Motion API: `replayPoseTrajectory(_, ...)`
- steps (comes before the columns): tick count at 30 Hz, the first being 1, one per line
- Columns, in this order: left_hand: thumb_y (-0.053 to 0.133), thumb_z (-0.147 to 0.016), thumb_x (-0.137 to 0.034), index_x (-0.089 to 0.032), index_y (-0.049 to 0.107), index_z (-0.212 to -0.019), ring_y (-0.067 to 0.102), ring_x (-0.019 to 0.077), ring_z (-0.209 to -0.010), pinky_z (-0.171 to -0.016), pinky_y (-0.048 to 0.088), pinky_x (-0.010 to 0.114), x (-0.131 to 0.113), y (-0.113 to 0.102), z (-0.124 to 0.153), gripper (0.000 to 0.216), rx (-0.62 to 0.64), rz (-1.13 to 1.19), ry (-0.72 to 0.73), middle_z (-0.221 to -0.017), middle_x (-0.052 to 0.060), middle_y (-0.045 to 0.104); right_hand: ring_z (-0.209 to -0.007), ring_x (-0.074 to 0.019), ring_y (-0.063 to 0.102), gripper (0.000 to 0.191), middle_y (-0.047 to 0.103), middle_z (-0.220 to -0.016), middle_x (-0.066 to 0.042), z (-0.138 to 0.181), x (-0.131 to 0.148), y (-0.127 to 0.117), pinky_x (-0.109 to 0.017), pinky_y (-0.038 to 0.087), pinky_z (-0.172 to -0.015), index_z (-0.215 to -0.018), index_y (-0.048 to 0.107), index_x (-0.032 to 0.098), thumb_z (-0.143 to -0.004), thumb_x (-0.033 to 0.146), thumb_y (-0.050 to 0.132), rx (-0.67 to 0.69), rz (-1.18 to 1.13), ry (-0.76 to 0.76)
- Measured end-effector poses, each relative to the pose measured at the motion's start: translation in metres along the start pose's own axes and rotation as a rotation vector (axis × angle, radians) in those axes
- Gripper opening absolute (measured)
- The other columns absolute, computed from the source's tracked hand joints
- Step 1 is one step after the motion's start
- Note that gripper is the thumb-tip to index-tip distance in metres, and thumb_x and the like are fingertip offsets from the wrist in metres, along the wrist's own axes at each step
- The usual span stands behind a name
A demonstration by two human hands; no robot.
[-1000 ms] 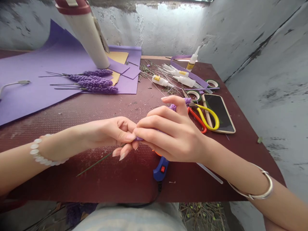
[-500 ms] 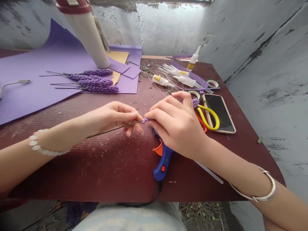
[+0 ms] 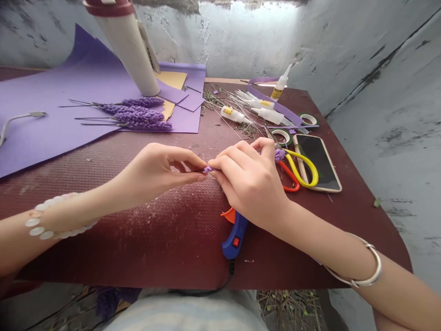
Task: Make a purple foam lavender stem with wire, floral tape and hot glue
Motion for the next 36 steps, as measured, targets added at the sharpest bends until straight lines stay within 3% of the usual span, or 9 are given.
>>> replayPoseTrajectory(17, 0.071, -0.078, -0.016, -0.016, 0.073, -0.079, 0.062, 0.0086, -0.063, -0.058, 0.047, 0.018, -0.022, -0.012, 0.011, 0.003, -0.180, -0.086, 0.120, -0.072, -0.001, 0.074, -0.077, -0.0147, 0.064, 0.011, 0.072, -0.086, 0.002, 0.004, 0.007, -0.019, -0.039, 0.033, -0.079, -0.094, 0.062, 0.023, -0.086, 0.017, 0.066, -0.155, 0.018, -0.027)
replayPoseTrajectory(36, 0.067, -0.079, -0.017, -0.014, 0.068, -0.072, 0.054, 0.0091, -0.059, -0.055, 0.044, 0.021, -0.017, -0.008, 0.009, 0.007, -0.120, -0.032, 0.085, -0.065, 0.000, 0.066, -0.077, -0.0145, 0.065, 0.010, 0.074, -0.085, 0.003, 0.005, 0.010, -0.016, -0.039, 0.033, -0.084, -0.091, 0.062, 0.024, -0.084, 0.018, 0.067, -0.169, 0.016, -0.077)
Point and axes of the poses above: each hand's wrist, its own z-axis away from the middle knuckle, its own y-axis out of the palm, x = y × z, the point moved 10 cm from there along -z, towards the middle knuckle
